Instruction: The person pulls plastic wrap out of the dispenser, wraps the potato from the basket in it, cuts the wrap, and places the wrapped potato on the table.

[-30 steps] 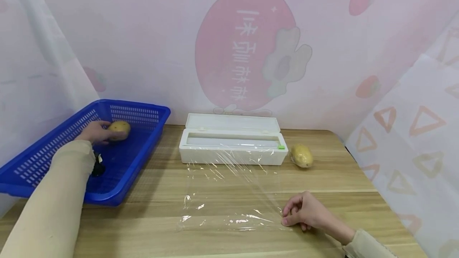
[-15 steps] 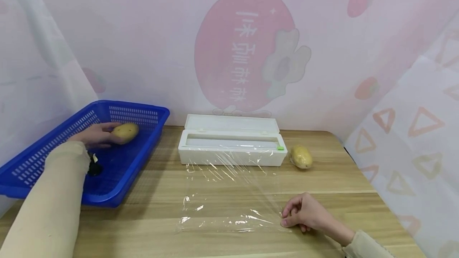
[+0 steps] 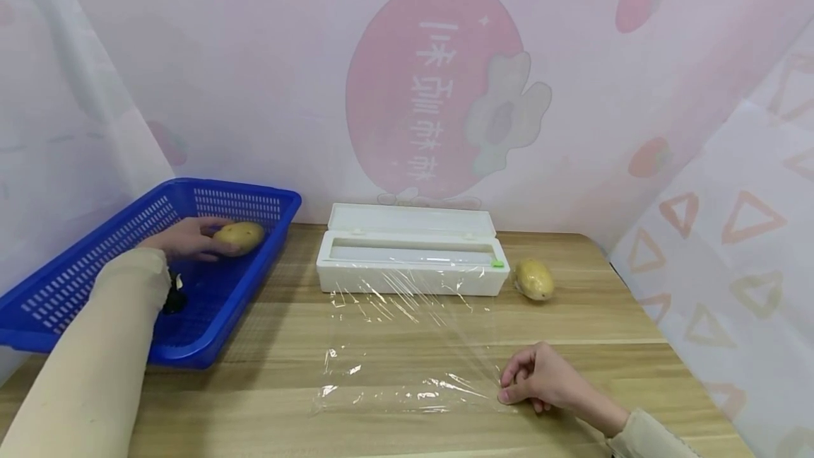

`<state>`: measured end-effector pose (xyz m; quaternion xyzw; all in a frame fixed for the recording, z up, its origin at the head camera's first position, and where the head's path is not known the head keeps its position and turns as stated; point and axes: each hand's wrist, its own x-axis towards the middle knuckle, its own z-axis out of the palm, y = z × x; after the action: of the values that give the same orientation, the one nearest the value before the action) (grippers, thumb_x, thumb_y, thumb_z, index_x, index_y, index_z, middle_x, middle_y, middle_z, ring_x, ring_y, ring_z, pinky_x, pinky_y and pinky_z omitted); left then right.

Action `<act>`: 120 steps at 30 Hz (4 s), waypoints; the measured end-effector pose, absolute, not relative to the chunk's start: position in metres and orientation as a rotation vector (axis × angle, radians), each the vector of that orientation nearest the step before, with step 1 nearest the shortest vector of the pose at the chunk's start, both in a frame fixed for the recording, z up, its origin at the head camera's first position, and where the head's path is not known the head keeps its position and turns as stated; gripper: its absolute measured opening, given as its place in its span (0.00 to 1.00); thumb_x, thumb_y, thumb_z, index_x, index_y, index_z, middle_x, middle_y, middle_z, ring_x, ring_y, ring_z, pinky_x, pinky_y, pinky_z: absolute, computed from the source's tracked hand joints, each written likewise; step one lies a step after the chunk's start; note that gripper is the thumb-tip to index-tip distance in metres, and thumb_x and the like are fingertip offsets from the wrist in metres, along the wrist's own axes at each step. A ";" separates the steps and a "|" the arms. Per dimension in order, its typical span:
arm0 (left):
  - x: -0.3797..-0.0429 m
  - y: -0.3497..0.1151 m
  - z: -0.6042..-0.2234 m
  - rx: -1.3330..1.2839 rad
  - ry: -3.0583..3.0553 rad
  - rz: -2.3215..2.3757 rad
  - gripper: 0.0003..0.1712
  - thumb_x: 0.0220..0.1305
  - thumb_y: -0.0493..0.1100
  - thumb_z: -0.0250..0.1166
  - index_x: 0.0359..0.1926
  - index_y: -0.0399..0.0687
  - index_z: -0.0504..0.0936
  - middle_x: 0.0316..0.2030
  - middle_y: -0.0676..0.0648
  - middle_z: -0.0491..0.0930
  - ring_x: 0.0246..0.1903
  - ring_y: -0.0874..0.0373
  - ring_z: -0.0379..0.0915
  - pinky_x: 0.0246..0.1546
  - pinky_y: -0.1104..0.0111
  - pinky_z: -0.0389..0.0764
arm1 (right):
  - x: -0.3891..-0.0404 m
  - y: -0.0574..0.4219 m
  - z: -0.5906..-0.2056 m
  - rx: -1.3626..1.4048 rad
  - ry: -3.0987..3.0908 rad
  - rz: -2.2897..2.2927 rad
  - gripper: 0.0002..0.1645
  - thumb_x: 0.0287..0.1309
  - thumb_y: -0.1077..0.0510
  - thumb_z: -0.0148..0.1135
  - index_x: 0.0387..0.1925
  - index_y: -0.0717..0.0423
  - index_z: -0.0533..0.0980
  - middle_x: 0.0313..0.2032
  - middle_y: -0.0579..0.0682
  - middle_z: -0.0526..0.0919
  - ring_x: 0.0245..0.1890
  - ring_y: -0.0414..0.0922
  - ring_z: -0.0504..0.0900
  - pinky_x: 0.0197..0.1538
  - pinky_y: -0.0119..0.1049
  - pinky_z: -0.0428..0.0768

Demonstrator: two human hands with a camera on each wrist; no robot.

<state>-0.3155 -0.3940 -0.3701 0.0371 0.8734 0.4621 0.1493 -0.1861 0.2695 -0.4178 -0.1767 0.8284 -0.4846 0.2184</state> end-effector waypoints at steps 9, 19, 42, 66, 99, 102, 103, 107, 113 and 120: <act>-0.311 -0.394 -0.359 0.080 2.438 1.369 0.51 0.65 0.44 0.68 0.74 0.28 0.44 0.65 0.22 0.54 0.57 0.39 0.70 0.53 0.53 0.76 | -0.188 0.268 -0.419 -0.502 2.281 -1.339 0.13 0.43 0.59 0.80 0.26 0.59 0.81 0.13 0.47 0.74 0.07 0.34 0.66 0.12 0.25 0.65; -0.298 -0.387 -0.327 0.234 2.390 1.493 0.48 0.67 0.43 0.66 0.76 0.37 0.45 0.69 0.29 0.52 0.56 0.50 0.73 0.55 0.54 0.74 | -0.188 0.269 -0.419 -0.513 2.295 -1.332 0.13 0.42 0.59 0.80 0.26 0.59 0.82 0.13 0.46 0.73 0.08 0.34 0.64 0.12 0.25 0.64; -0.224 -0.224 -0.225 0.676 2.416 1.483 0.37 0.70 0.47 0.62 0.75 0.52 0.58 0.58 0.40 0.74 0.53 0.46 0.75 0.57 0.57 0.72 | -0.189 0.278 -0.431 -0.593 2.287 -1.390 0.13 0.48 0.56 0.78 0.30 0.58 0.81 0.15 0.42 0.71 0.09 0.33 0.63 0.12 0.24 0.64; -0.206 -0.082 -0.375 0.852 1.984 1.342 0.35 0.64 0.40 0.68 0.70 0.50 0.67 0.51 0.51 0.78 0.47 0.54 0.76 0.47 0.56 0.80 | -0.198 0.284 -0.422 -0.591 2.254 -1.359 0.15 0.49 0.59 0.77 0.30 0.63 0.78 0.17 0.46 0.73 0.09 0.35 0.65 0.12 0.25 0.65; -0.190 -0.081 -0.389 0.967 2.240 1.159 0.51 0.49 0.48 0.79 0.72 0.49 0.64 0.58 0.50 0.72 0.54 0.61 0.71 0.58 0.61 0.69 | -0.199 0.287 -0.401 -0.606 2.149 -1.281 0.22 0.61 0.57 0.67 0.49 0.69 0.72 0.25 0.53 0.77 0.17 0.41 0.73 0.17 0.29 0.72; -0.186 -0.086 -0.389 0.937 2.321 1.138 0.57 0.43 0.51 0.82 0.72 0.48 0.61 0.62 0.46 0.69 0.58 0.57 0.69 0.62 0.57 0.66 | -0.200 0.287 -0.395 -0.728 2.243 -1.256 0.24 0.60 0.56 0.69 0.49 0.67 0.71 0.26 0.51 0.75 0.20 0.38 0.72 0.20 0.29 0.72; -0.184 -0.088 -0.389 0.939 2.355 1.127 0.56 0.41 0.51 0.83 0.69 0.48 0.63 0.61 0.45 0.69 0.58 0.55 0.69 0.61 0.56 0.67 | -0.199 0.286 -0.393 -0.803 2.296 -1.227 0.23 0.57 0.55 0.71 0.47 0.65 0.73 0.25 0.51 0.75 0.21 0.37 0.71 0.21 0.29 0.71; -0.176 -0.105 -0.390 0.956 2.457 1.072 0.40 0.37 0.49 0.84 0.50 0.47 0.73 0.47 0.47 0.71 0.47 0.54 0.71 0.51 0.61 0.74 | -0.196 0.283 -0.392 -1.136 2.393 -1.070 0.17 0.48 0.52 0.78 0.36 0.51 0.78 0.23 0.49 0.74 0.23 0.34 0.70 0.24 0.29 0.72; -0.171 -0.132 -0.393 1.075 2.479 0.917 0.16 0.48 0.48 0.79 0.31 0.52 0.79 0.32 0.54 0.72 0.31 0.63 0.70 0.33 0.73 0.73 | -0.198 0.283 -0.400 -1.353 2.311 -0.936 0.10 0.52 0.54 0.75 0.30 0.44 0.78 0.23 0.43 0.75 0.24 0.32 0.70 0.25 0.26 0.72; -0.167 -0.142 -0.396 1.177 2.483 0.834 0.08 0.61 0.45 0.71 0.29 0.59 0.78 0.34 0.59 0.70 0.33 0.66 0.68 0.34 0.74 0.73 | -0.202 0.287 -0.406 -1.439 2.278 -0.918 0.08 0.61 0.57 0.68 0.31 0.42 0.76 0.27 0.35 0.74 0.27 0.30 0.70 0.28 0.27 0.74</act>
<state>-0.1675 -0.1416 -0.3957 0.4060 0.8568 0.2879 0.1346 -0.2016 0.2865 -0.4065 -0.5000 0.7916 -0.3191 0.1471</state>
